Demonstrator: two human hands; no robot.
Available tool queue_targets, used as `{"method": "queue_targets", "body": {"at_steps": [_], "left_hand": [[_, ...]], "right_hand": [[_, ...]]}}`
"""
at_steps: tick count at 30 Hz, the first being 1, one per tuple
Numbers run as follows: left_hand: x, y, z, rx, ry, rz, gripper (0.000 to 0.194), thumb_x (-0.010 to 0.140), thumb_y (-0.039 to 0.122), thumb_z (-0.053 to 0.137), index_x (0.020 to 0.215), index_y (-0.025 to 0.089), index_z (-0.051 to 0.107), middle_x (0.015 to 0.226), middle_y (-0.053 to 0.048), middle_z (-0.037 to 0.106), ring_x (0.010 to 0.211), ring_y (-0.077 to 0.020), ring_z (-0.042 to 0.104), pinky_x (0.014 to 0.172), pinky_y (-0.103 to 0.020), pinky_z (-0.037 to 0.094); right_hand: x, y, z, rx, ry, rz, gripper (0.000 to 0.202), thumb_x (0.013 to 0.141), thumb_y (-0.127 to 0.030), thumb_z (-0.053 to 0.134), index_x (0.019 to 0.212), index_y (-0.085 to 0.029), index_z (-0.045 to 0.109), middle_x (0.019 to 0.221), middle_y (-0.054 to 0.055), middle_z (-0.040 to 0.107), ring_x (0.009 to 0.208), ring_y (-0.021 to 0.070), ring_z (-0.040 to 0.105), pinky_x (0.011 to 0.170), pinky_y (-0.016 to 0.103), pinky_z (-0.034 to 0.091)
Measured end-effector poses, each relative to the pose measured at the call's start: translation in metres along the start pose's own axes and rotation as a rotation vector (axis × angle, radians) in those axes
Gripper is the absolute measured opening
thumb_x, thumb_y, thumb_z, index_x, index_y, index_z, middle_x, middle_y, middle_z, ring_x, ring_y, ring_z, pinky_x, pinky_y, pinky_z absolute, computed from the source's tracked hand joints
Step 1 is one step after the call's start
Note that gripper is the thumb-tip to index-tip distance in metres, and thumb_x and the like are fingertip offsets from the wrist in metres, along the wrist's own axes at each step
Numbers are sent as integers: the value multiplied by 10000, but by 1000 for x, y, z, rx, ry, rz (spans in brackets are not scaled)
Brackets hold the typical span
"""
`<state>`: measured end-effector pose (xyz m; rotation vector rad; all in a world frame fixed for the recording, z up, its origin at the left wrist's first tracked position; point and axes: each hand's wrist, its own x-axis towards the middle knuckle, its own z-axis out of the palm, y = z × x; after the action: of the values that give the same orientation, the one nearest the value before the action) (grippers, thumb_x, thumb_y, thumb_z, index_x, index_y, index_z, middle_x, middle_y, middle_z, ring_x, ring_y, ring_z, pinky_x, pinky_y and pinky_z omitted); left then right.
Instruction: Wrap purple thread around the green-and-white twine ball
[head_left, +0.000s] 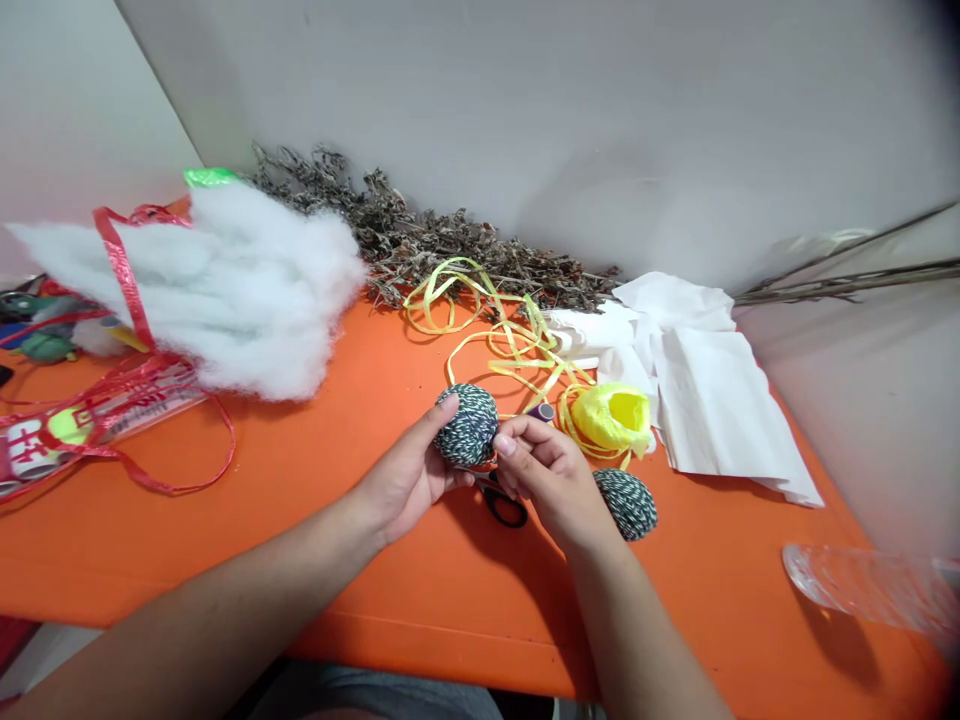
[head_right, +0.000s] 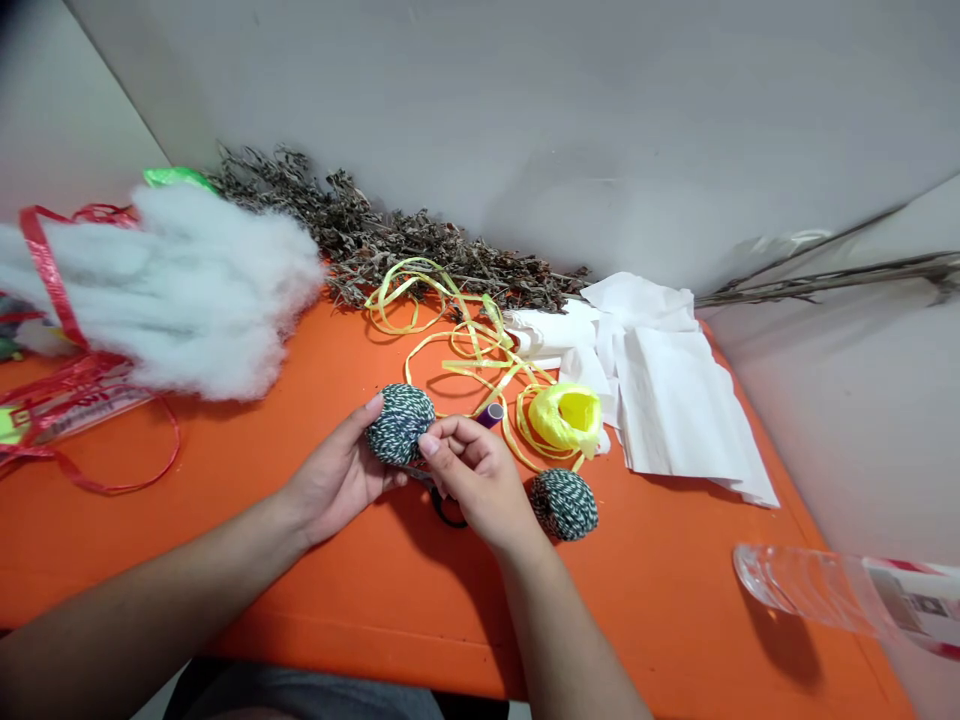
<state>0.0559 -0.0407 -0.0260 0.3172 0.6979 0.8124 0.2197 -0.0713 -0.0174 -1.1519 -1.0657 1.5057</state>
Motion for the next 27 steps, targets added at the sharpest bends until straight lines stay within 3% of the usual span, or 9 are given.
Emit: {"method": "queue_targets", "body": {"at_steps": [7,10,20,27], "left_hand": [[0,-3,-3,19,-38,22,444,841,559,704,1055,171,722,951,-73,748,724,-145,681,558,-205,533],[0,-4,-4,48,-58,32,456,803,518,765,1077,156,723,933,-72,745,739,-141,677,561,-190,526],[2,2,0,-61,-46,3,320,929,424,633,1105,166,705,963,-89,759,682,-151,700,485,-195,527],[0,5,2,-101,-72,-58,348,954,451,575,1082,159,712,961,-92,756,691,-160,706,496,-213,530]], "right_hand": [[-1,-1,0,5,5,7,271,878,-431,727,829,-189,615,576,-66,479,473,78,393,470,209,322],[-1,-2,0,7,4,13,268,879,-429,726,828,-190,617,568,-64,483,475,81,397,476,210,329],[-1,-2,0,-1,7,12,281,864,-446,734,818,-197,612,559,-65,490,466,84,397,458,206,355],[-1,-2,0,18,-4,7,256,874,-416,735,830,-191,619,561,-73,475,464,70,388,453,191,349]]}}
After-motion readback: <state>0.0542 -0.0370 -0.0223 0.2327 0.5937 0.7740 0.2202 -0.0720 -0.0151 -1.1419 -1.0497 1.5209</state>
